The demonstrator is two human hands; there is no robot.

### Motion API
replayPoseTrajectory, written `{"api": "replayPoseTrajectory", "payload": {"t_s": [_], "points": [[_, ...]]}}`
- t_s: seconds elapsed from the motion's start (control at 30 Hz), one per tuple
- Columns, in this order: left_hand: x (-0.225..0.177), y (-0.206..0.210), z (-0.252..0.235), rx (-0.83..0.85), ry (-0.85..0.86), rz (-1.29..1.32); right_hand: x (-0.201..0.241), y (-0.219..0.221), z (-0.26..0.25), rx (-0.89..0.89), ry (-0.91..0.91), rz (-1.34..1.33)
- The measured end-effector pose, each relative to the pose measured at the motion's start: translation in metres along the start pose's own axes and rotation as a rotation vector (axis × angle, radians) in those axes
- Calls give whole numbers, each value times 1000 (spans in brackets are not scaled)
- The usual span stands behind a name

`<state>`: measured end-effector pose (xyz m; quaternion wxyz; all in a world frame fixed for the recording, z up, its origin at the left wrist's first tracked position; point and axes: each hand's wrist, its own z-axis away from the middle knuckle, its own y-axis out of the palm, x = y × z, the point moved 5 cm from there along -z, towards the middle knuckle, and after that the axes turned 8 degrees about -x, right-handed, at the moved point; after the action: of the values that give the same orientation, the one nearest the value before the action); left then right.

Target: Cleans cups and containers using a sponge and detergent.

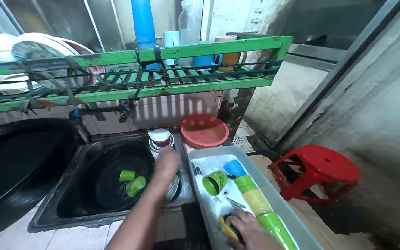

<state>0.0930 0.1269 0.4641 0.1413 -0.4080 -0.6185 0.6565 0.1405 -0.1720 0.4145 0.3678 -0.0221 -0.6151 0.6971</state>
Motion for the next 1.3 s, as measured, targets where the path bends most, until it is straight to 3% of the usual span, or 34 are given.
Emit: {"api": "replayPoseTrajectory", "payload": {"t_s": [0.07, 0.13, 0.2, 0.27, 0.37, 0.43, 0.5, 0.57, 0.63, 0.67, 0.73, 0.8, 0.87, 0.9, 0.97, 1.0, 1.03, 1.1, 1.17, 1.2, 1.23, 1.3], "points": [[-73, 20, 7, 113, 191, 65, -3, 5, -2, 61, 18, 17], [-123, 49, 22, 354, 244, 40, -4, 9, -2, 119, 38, 60], [-141, 81, 34, 495, 205, -41, -4, 8, -3, 97, 48, 77], [-144, 97, 35, 523, 208, -67, -7, 3, -5, 58, 95, -3], [-141, 88, 23, 445, 289, 161, -20, -9, -4, -53, 236, -485], [-133, 71, 18, 265, 197, 523, -27, -17, 4, -209, 392, -969], [-125, 66, 23, 47, -70, 1042, -22, -30, 10, -422, 419, -1298], [-128, 70, 38, -50, -399, 1433, -3, -44, 8, -603, 297, -1411], [-140, 76, 60, -2, -628, 1621, 13, -47, -3, -710, 128, -1293], [-145, 76, 69, 51, -685, 1663, 14, -45, -8, -752, 75, -1096], [-148, 77, 76, 91, -720, 1664, 11, -38, -18, -807, -33, -460], [-147, 73, 83, 100, -692, 1566, 12, -38, -32, -672, -64, -7], [-141, 74, 84, 94, -713, 1522, 12, -44, -46, -419, 83, -38], [-138, 72, 82, 99, -717, 1540, 12, -50, -51, -360, 216, -285], [-131, 67, 77, 115, -699, 1660, 15, -57, -53, -511, 447, -1003], [-127, 63, 76, 133, -676, 1733, 23, -57, -52, -580, 479, -1244], [-123, 60, 74, 163, -632, 1790, 34, -59, -49, -592, 461, -1284], [-119, 59, 75, 212, -553, 1787, 51, -61, -46, -514, 292, -839], [-122, 64, 79, 194, -641, 1702, 50, -52, -52, -430, 95, -109], [-124, 68, 84, 155, -719, 1635, 42, -42, -56, -479, 11, 124], [-126, 71, 90, 150, -779, 1572, 34, -34, -58, -508, -29, 205], [-126, 81, 97, 188, -819, 1511, 25, -31, -59, -317, 110, 9]]}}
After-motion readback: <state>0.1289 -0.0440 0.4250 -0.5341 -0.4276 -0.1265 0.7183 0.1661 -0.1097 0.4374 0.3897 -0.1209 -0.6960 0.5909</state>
